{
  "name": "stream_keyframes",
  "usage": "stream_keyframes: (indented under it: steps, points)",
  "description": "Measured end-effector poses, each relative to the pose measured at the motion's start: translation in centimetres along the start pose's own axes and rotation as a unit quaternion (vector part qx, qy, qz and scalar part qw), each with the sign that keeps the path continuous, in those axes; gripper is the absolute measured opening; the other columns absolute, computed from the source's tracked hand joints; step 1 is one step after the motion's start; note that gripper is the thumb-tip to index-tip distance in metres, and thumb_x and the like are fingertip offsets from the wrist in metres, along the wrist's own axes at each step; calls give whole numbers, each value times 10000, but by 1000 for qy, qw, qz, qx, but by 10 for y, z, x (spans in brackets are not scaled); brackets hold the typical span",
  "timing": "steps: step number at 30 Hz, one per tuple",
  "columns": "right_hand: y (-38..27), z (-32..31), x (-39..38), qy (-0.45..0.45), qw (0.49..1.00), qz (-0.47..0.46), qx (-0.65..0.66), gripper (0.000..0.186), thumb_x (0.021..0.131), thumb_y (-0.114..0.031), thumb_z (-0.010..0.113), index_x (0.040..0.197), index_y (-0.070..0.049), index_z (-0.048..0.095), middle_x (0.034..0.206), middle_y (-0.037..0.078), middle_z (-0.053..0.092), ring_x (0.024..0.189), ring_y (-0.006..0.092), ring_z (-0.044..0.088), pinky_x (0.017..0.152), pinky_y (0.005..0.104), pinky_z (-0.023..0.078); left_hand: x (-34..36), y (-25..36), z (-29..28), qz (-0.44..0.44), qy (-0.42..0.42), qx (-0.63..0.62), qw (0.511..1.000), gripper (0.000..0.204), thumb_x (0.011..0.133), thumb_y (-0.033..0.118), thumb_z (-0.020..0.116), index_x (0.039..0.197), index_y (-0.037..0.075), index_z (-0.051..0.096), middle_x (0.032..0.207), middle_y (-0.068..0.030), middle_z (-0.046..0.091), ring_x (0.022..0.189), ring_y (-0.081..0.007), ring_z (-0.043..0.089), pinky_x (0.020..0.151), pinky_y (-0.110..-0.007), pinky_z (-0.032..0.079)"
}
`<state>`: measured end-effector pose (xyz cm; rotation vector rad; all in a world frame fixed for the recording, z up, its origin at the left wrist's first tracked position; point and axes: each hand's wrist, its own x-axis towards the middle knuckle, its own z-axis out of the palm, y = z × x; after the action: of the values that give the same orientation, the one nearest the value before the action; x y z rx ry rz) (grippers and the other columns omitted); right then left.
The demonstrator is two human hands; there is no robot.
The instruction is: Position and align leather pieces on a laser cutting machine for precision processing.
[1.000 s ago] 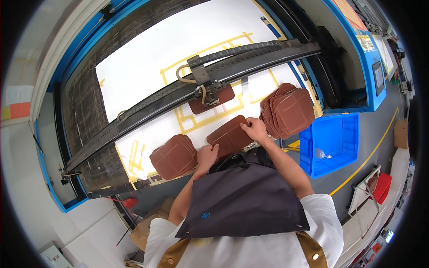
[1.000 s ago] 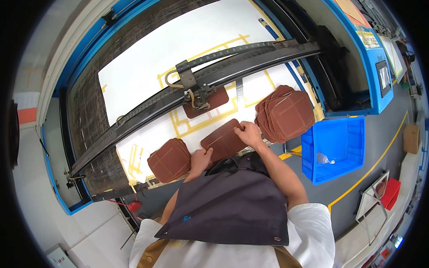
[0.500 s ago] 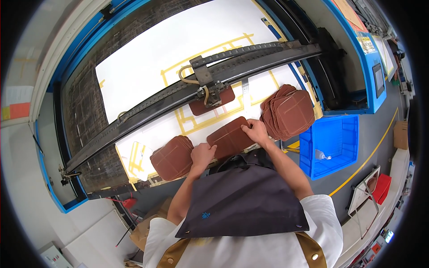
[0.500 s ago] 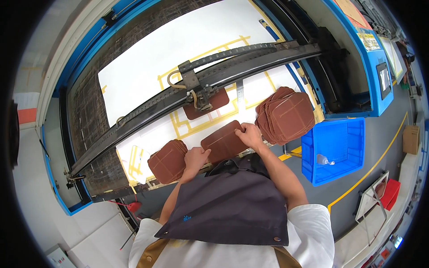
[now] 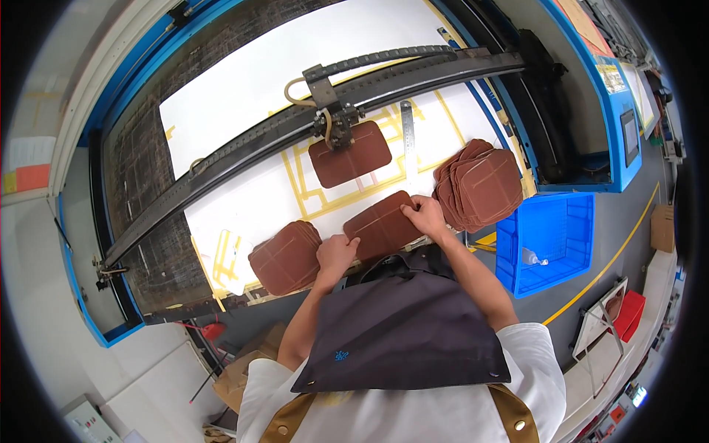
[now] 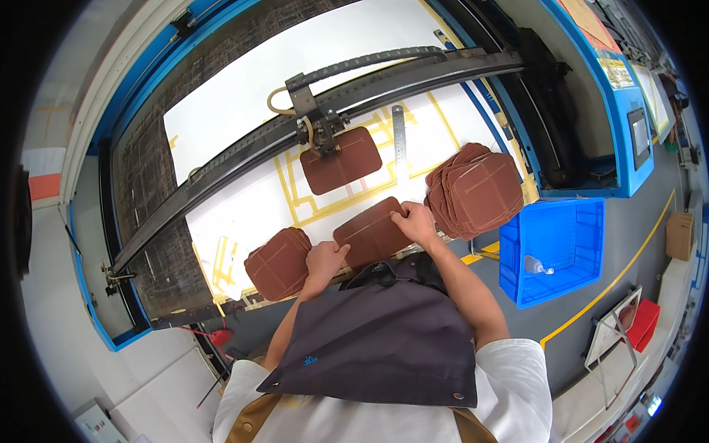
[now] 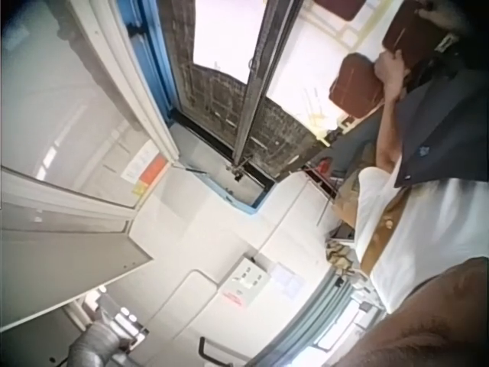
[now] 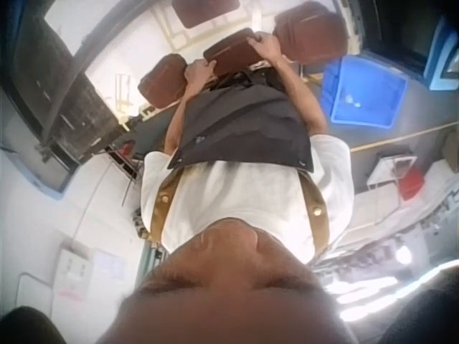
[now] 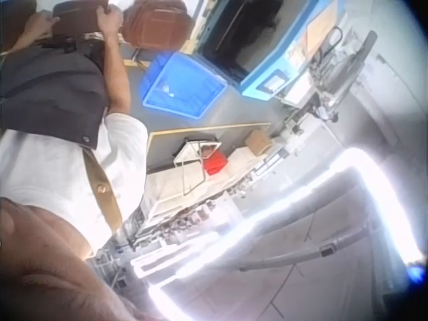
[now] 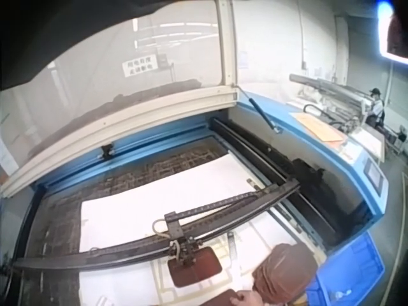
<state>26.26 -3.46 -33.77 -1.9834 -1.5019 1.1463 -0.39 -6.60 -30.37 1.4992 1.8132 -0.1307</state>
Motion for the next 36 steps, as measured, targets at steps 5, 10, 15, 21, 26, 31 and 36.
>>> stream_keyframes:
  steps: [5, 10, 15, 21, 26, 31, 36]
  points:
    - [3, 2, 0, 5, 1000, -2, -4, 408, 795, -379, 723, 684, -7, 598, 638, 197, 596, 651, 384, 617, 622, 469, 478, 23, 2, -13, 20, 123, -22, 992, 361, 852, 429, 701, 802, 71, 712, 773, -136, 702, 767, -357, 687, 698, -467, 534]
    - [7, 1, 0, 9, 1000, -4, 2, 415, 794, -379, 724, 674, -4, 591, 619, 194, 588, 631, 379, 611, 607, 465, 472, 107, 5, -51, 37, 289, -100, 951, 340, 792, 281, 792, 1032, 64, 689, 842, -105, 687, 819, -311, 674, 770, -413, 532]
    - [-2, -2, -2, 1, 1000, -13, 0, 419, 798, -365, 728, 664, 2, 576, 604, 193, 574, 595, 367, 592, 581, 461, 455, 177, 12, -72, 68, 401, -108, 907, 567, 758, 252, 809, 1229, 6, 614, 919, -138, 685, 900, -305, 666, 856, -382, 517]
    - [2, -2, -3, 15, 1000, -7, 13, 425, 800, -360, 736, 656, 2, 566, 578, 173, 542, 543, 312, 544, 566, 426, 445, 202, 31, -94, -59, 284, -237, 927, 563, 716, 232, 823, 1207, 28, 638, 1039, -160, 705, 994, -332, 670, 889, -401, 519]
    - [3, 1, -3, 17, 1000, -8, 15, 429, 804, -355, 734, 647, 1, 553, 577, 167, 543, 540, 304, 543, 564, 424, 443, 198, 31, -101, -88, 203, -229, 948, 457, 722, 247, 814, 1115, 48, 690, 1085, -161, 717, 1042, -322, 674, 894, -394, 520]
    - [8, 6, 0, 2, 1000, -11, 21, 399, 803, -351, 737, 699, -7, 564, 613, 190, 565, 591, 379, 566, 580, 470, 439, 159, 41, -81, 115, 250, -90, 957, 225, 816, 189, 730, 984, 51, 671, 971, -130, 695, 943, -351, 661, 811, -445, 529]
    - [2, 0, -1, 30, 998, -23, 44, 263, 841, -255, 703, 901, -8, 634, 716, 220, 619, 675, 403, 613, 632, 460, 477, 77, 66, -46, 341, 314, 100, 880, 89, 849, 101, 638, 937, 91, 626, 942, -90, 609, 876, -278, 621, 725, -417, 491]
